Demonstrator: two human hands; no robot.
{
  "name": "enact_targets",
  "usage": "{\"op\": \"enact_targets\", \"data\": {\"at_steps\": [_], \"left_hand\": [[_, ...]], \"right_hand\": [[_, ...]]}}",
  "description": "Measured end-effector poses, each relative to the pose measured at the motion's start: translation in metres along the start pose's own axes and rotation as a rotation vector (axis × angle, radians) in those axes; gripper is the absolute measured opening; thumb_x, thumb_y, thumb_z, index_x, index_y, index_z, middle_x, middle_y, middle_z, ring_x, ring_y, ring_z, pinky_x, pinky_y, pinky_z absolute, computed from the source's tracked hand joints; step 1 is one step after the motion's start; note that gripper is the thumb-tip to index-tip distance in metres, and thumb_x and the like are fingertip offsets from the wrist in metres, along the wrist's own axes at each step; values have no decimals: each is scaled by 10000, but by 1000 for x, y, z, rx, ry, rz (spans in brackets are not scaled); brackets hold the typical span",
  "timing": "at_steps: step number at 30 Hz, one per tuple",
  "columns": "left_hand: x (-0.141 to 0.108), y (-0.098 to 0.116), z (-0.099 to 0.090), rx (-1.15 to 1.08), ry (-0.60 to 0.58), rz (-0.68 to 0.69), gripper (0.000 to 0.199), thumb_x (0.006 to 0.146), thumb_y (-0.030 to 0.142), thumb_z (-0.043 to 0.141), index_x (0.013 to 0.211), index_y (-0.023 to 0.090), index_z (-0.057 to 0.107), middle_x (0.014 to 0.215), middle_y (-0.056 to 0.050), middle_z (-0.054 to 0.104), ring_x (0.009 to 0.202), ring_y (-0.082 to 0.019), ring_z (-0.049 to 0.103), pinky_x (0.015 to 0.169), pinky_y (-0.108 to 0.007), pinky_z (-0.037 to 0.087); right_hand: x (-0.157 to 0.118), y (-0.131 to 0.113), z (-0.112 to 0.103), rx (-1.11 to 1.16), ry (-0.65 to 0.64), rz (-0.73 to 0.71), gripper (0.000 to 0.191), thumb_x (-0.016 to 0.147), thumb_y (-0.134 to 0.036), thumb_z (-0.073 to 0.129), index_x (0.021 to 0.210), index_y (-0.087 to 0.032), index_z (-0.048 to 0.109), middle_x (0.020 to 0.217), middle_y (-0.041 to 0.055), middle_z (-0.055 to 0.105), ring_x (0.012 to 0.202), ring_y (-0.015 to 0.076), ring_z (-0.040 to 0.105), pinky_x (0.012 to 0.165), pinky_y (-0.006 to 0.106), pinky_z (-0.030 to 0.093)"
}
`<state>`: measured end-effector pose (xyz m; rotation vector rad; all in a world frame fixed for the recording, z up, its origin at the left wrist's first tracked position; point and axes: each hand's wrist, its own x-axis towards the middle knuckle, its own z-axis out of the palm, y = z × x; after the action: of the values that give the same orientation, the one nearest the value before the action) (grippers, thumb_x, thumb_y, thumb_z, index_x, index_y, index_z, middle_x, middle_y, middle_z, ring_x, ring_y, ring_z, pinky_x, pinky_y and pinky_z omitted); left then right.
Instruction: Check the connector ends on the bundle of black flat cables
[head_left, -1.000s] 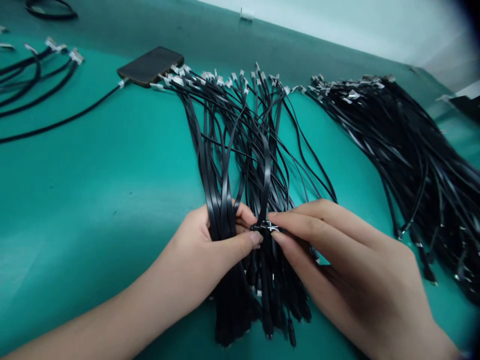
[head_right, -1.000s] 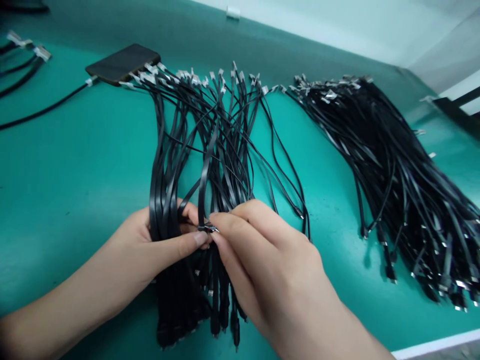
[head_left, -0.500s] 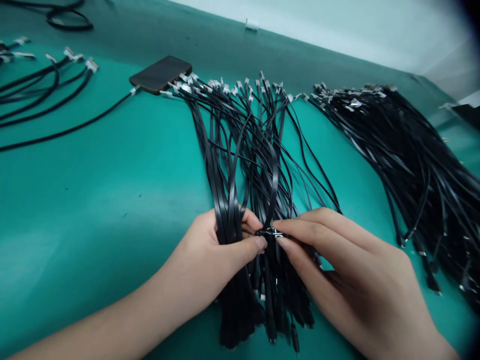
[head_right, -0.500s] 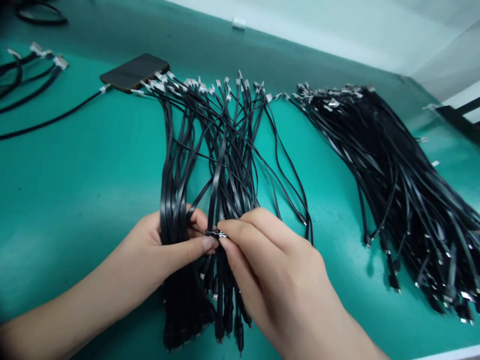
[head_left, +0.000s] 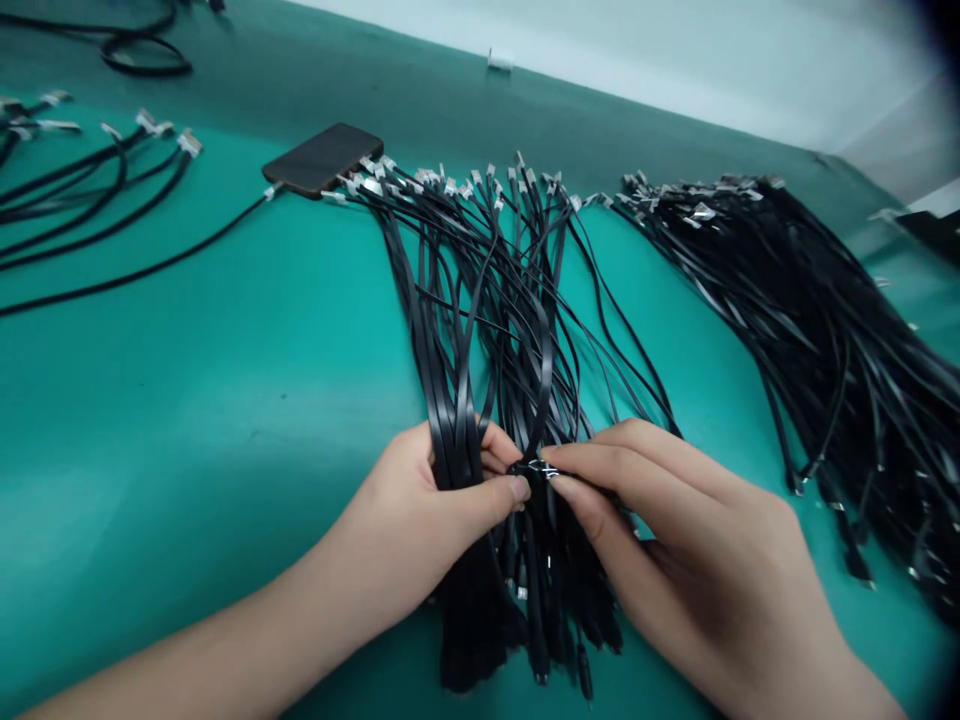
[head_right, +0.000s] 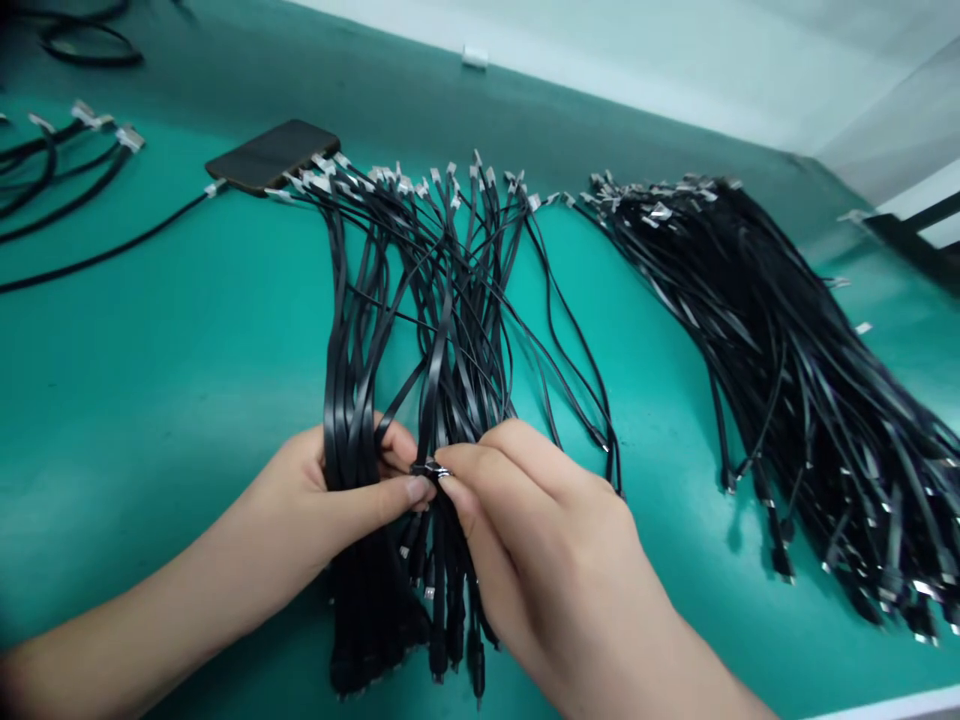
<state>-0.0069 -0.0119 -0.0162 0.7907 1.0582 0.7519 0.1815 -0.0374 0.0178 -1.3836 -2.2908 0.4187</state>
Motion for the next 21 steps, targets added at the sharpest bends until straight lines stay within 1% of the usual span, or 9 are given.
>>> {"op": "enact_targets", "data": {"at_steps": [4, 6, 8, 12, 14, 16, 18, 19, 21], "left_hand": [[-1, -1, -1, -3, 1, 12, 135, 725, 171, 790, 757, 182, 660, 664, 60, 652, 637, -94, 594, 631, -210, 459], [-1, 0, -1, -4, 0, 9, 141, 722, 170, 789, 753, 177, 651, 665, 55, 657, 647, -100, 604, 644, -218, 463], [-1, 0, -1, -4, -4, 3, 141, 729, 170, 780, 752, 174, 641, 672, 45, 668, 666, -110, 621, 670, -229, 473], [-2, -1, 1, -41, -15, 22, 176, 740, 171, 785, 783, 167, 615, 687, 30, 687, 670, -122, 648, 715, -260, 494], [-3, -1, 2, -85, -14, 24, 219, 739, 195, 805, 811, 171, 601, 666, 35, 684, 649, -129, 652, 712, -274, 501], [-5, 0, 3, -93, -28, 12, 229, 770, 273, 806, 839, 165, 616, 666, 17, 702, 639, -129, 645, 709, -270, 496], [-6, 0, 4, -76, -23, 55, 264, 808, 364, 773, 777, 140, 637, 689, -18, 710, 629, -129, 637, 695, -269, 489], [-6, -1, 4, -75, -14, 84, 289, 822, 402, 751, 778, 136, 646, 720, -26, 715, 633, -129, 638, 693, -270, 487], [-3, -6, 4, -84, 5, 133, 353, 827, 478, 713, 797, 129, 667, 685, -15, 690, 592, -122, 609, 657, -267, 475]], "right_hand": [[1, -1, 3, 59, -23, 8, 193, 1012, -140, 516, 1107, -250, 643, 932, 35, 670, 787, 166, 688, 644, 263, 559], [1, -2, 4, 64, -15, 1, 194, 1009, -126, 513, 1099, -237, 645, 927, 37, 669, 792, 165, 687, 646, 263, 557], [3, -1, 4, 35, 62, -9, 185, 999, -115, 522, 1080, -224, 647, 917, 40, 672, 796, 169, 685, 667, 274, 561], [8, 3, 0, -58, 334, 32, 119, 969, -141, 582, 1028, -206, 662, 863, 44, 682, 753, 180, 669, 700, 311, 564], [9, 3, -2, -46, 418, 61, 103, 963, -168, 599, 1035, -204, 663, 862, 45, 682, 734, 179, 666, 692, 314, 564], [10, 3, -1, 16, 459, 60, 125, 970, -186, 583, 1077, -198, 647, 905, 57, 691, 740, 180, 682, 669, 307, 570], [8, 3, 1, 73, 473, 58, 194, 983, -220, 559, 1167, -193, 616, 1023, 92, 703, 794, 196, 711, 667, 310, 586], [7, 3, 3, 97, 463, 49, 176, 991, -232, 543, 1149, -203, 616, 1033, 94, 708, 801, 201, 717, 656, 306, 586], [5, 6, 10, 159, 455, 30, 170, 1014, -273, 500, 1116, -213, 622, 960, 79, 721, 785, 204, 718, 643, 293, 579]]}}
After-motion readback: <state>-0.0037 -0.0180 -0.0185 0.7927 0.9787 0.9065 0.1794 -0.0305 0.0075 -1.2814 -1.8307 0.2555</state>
